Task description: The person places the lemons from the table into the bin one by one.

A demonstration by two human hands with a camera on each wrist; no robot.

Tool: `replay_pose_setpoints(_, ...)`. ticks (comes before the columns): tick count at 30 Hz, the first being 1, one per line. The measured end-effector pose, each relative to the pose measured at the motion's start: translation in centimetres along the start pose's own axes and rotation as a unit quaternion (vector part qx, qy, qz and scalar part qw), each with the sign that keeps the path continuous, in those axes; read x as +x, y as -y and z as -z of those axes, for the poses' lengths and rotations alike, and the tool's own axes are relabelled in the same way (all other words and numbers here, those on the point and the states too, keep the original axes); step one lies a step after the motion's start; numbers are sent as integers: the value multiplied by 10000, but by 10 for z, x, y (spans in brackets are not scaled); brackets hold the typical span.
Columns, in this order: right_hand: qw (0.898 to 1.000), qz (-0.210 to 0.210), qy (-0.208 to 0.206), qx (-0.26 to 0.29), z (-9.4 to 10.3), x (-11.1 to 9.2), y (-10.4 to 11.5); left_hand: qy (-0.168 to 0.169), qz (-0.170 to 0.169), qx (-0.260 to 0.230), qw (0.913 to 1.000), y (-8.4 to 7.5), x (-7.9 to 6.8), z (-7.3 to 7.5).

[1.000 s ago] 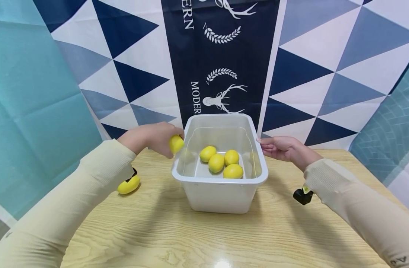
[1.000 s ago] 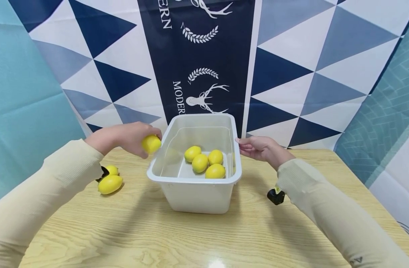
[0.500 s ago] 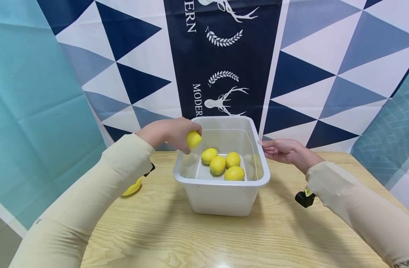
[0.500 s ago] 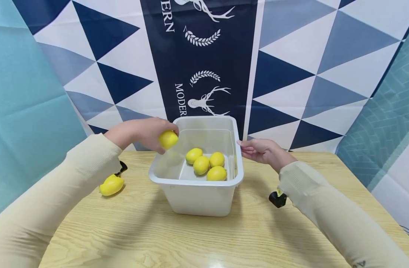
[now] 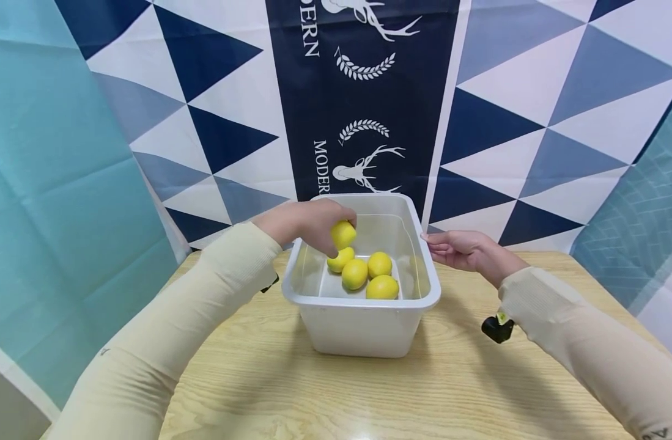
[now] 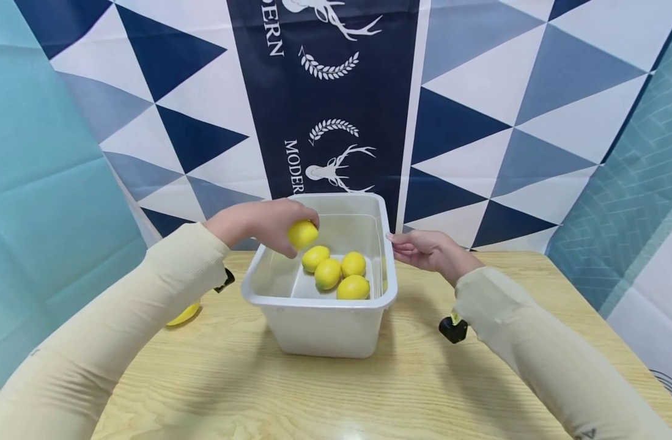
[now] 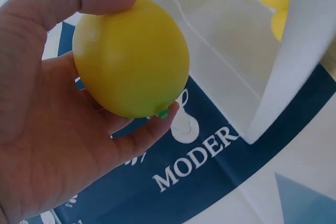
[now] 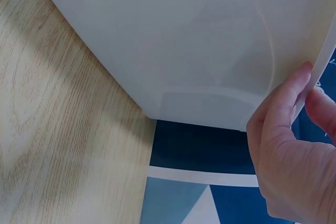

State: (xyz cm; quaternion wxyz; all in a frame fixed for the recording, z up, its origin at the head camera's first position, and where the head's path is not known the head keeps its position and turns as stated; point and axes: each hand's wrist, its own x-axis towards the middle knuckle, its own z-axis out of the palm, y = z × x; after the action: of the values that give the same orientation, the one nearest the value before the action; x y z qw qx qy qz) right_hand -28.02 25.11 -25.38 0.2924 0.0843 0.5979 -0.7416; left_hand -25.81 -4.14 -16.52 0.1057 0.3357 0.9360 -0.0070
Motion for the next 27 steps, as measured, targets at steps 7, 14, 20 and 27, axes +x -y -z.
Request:
replay_pose_setpoints(7,10000,-26,48,-29,0,1,-1,-12,-191,32,9998,-5,12,-9)
replay_pose_setpoints(14,10000,-35,61,-36,1,1,0,-89,-442,33,9990,-10,20,-9)
replay_pose_setpoints(20,10000,-81,7,35,1,0,1,-118,-543,14,9985,-15,27,-9)
replay_pose_setpoints(27,10000,-61,16,72,-1,1,0,-74,-451,-129,9989,-18,34,-12)
